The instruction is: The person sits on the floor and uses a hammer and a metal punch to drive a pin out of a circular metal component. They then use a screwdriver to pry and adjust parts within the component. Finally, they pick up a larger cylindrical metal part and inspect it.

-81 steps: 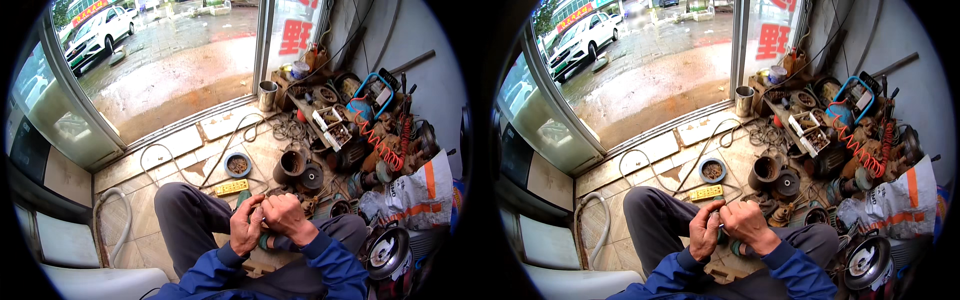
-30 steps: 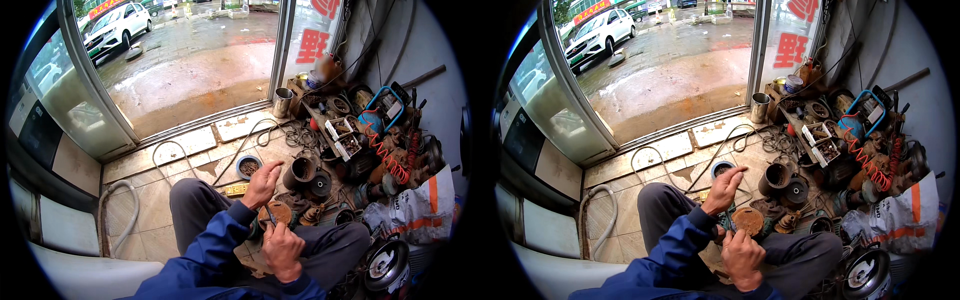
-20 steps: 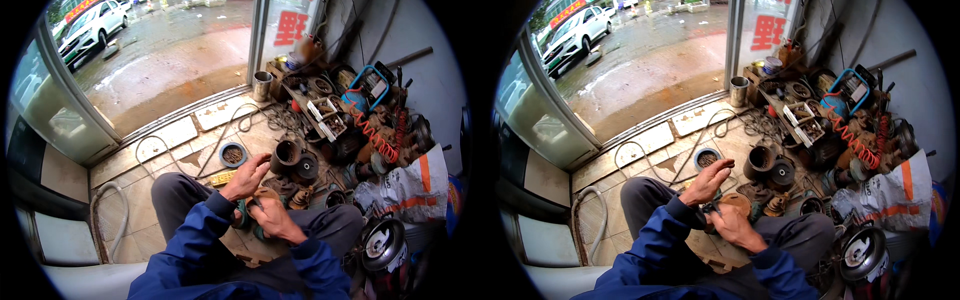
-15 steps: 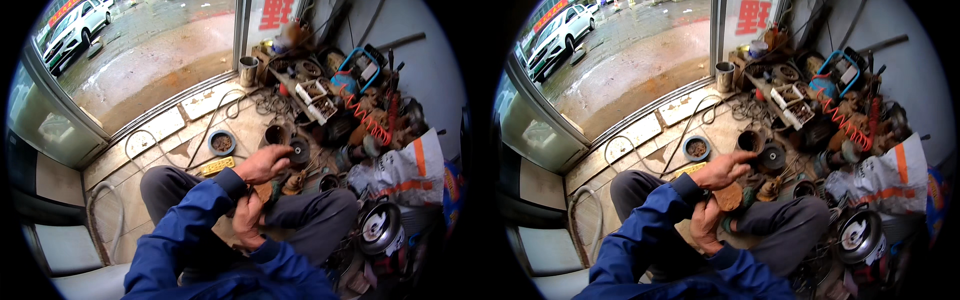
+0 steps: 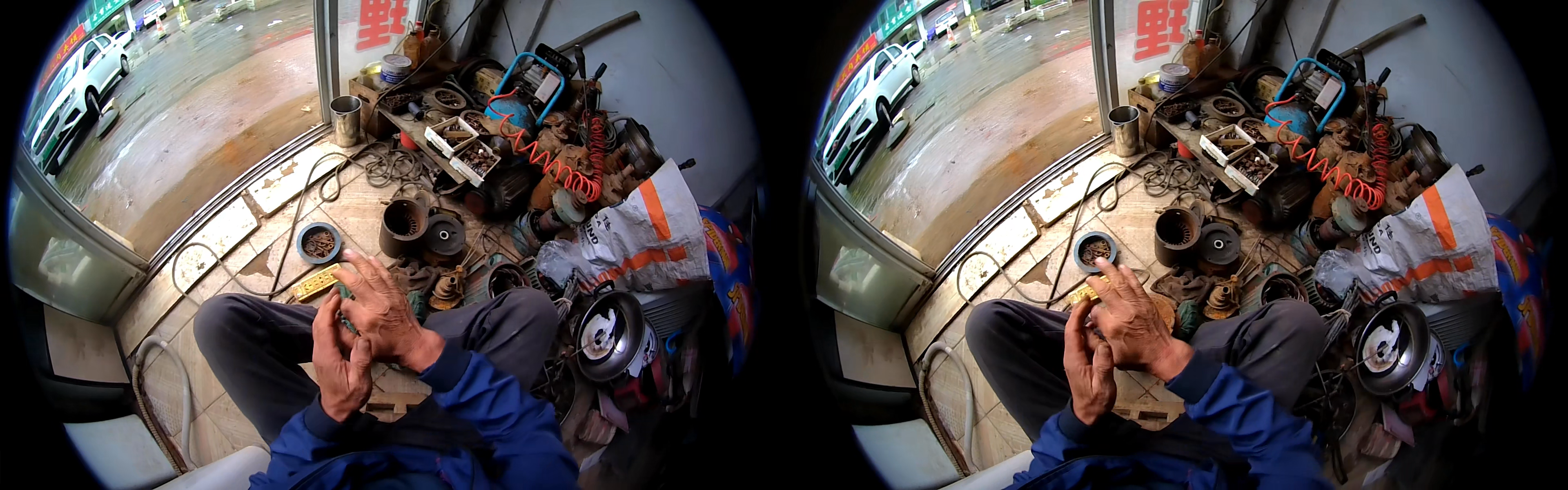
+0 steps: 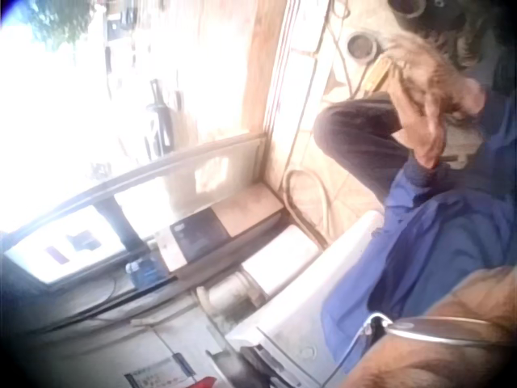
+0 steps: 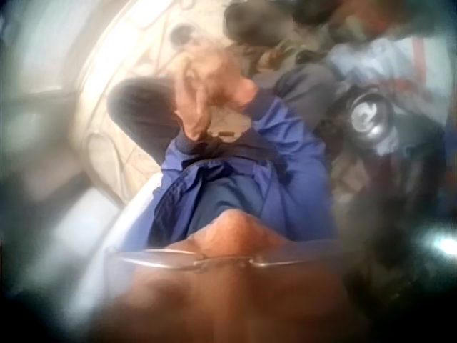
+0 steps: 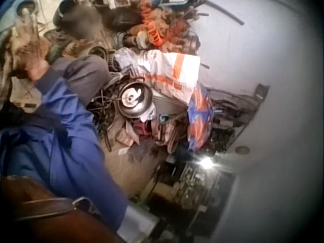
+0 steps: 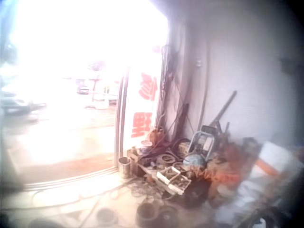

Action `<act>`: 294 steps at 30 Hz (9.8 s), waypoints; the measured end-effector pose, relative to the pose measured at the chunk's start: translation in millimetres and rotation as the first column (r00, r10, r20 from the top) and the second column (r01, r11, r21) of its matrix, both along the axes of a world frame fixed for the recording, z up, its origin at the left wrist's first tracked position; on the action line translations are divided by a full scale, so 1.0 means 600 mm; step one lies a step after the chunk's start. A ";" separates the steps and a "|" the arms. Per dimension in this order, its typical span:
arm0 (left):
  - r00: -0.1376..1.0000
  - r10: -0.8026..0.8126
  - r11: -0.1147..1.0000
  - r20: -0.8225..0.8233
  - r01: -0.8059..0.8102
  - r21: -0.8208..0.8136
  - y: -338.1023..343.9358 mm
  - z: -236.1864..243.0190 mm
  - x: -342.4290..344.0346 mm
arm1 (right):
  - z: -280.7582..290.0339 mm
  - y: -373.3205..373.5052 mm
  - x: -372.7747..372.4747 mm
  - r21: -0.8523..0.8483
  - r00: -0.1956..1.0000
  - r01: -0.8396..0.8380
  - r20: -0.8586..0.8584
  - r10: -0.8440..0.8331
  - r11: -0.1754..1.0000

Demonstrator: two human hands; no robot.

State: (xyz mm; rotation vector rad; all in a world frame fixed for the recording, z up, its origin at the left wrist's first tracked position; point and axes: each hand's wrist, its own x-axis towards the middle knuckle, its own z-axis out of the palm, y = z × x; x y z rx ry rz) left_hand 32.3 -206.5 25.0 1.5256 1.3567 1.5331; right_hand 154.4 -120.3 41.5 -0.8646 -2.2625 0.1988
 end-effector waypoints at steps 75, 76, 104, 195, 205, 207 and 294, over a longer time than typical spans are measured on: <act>0.985 -0.077 0.991 0.157 0.092 -0.093 0.212 -0.004 -0.046 | 0.009 -0.040 -0.026 -0.032 0.826 0.513 0.291 -0.483 0.858; 0.988 -0.080 0.992 0.134 0.093 -0.088 0.213 -0.002 -0.048 | 0.010 -0.042 -0.028 -0.029 0.821 0.519 0.297 -0.488 0.854; 0.946 -0.124 0.973 0.301 0.175 -0.148 0.210 -0.002 -0.050 | 0.023 -0.050 -0.038 -0.081 0.806 0.537 0.345 -0.481 0.840; 0.824 -0.416 0.885 0.385 0.465 -0.038 0.122 -0.004 -0.115 | 0.054 0.093 0.004 0.054 0.867 -0.275 0.446 0.223 0.960; 0.823 -0.331 0.884 0.463 0.442 -0.154 0.110 0.007 -0.098 | 0.040 0.119 0.013 0.000 0.835 -0.371 0.438 0.334 0.929; 0.858 -0.314 0.917 0.406 0.385 -0.104 0.112 -0.010 -0.086 | 0.039 0.126 0.015 -0.015 0.836 -0.378 0.424 0.348 0.926; 0.696 -0.129 0.934 0.706 0.325 -0.150 0.087 0.016 -0.064 | 0.016 0.058 0.003 0.066 0.898 -0.295 0.361 0.253 0.953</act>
